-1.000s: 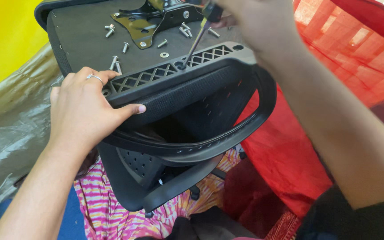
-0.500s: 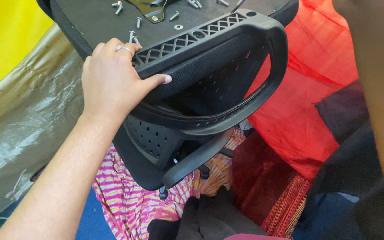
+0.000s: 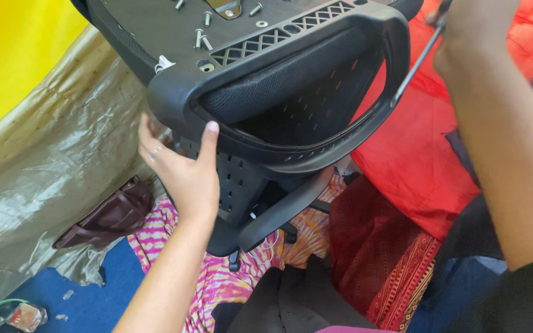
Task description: The person uses a screwdriver to fasten screws into a black plastic chair base, securing a metal bracket and a plastic grid panel. The person repeatedly picks up screws and aligns them before tightening with the screwdriver.
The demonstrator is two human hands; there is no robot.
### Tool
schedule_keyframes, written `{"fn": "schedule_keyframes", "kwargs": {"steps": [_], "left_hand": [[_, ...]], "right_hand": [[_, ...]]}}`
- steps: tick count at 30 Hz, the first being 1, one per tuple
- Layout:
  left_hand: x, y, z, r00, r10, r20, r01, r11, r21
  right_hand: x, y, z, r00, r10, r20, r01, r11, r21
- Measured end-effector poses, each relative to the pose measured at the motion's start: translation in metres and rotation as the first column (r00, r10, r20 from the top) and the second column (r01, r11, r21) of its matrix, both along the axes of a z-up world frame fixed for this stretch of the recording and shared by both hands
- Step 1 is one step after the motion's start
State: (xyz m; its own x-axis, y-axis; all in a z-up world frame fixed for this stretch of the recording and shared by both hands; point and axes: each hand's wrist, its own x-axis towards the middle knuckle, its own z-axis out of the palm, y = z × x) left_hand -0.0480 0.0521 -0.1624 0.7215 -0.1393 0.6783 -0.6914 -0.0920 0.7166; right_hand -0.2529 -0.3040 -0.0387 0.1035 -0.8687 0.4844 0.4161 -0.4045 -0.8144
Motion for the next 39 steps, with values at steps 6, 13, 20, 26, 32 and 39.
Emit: {"fn": "schedule_keyframes", "kwargs": {"steps": [6,13,20,26,32,39], "left_hand": [[-0.013,-0.032,-0.031,0.770,-0.418,-0.482,0.285,0.901,-0.325],[-0.009,-0.047,-0.040,0.741,-0.465,-0.484,0.313,0.877,-0.364],[0.005,-0.033,-0.038,0.640,-0.599,-0.482,0.426,0.798,-0.426],[0.016,-0.019,-0.007,0.785,-0.560,-0.265,0.444,0.807,-0.390],[0.017,-0.013,0.017,0.866,-0.299,-0.402,0.257,0.954,-0.156],[0.019,-0.008,0.026,0.880,-0.255,-0.400,0.237,0.967,-0.094]], "right_hand": [[0.028,0.059,-0.066,0.995,0.025,-0.097,-0.017,0.996,0.083],[0.058,0.134,-0.119,0.963,0.150,-0.224,-0.075,0.948,0.309],[0.083,0.166,-0.105,0.941,0.305,-0.147,-0.237,0.904,0.356],[0.107,0.155,-0.101,0.968,0.245,-0.051,-0.213,0.913,0.349],[0.079,0.051,-0.115,0.869,-0.459,-0.187,0.450,0.889,-0.088],[0.014,-0.039,-0.097,0.901,-0.066,-0.430,0.039,0.997,-0.071]]}}
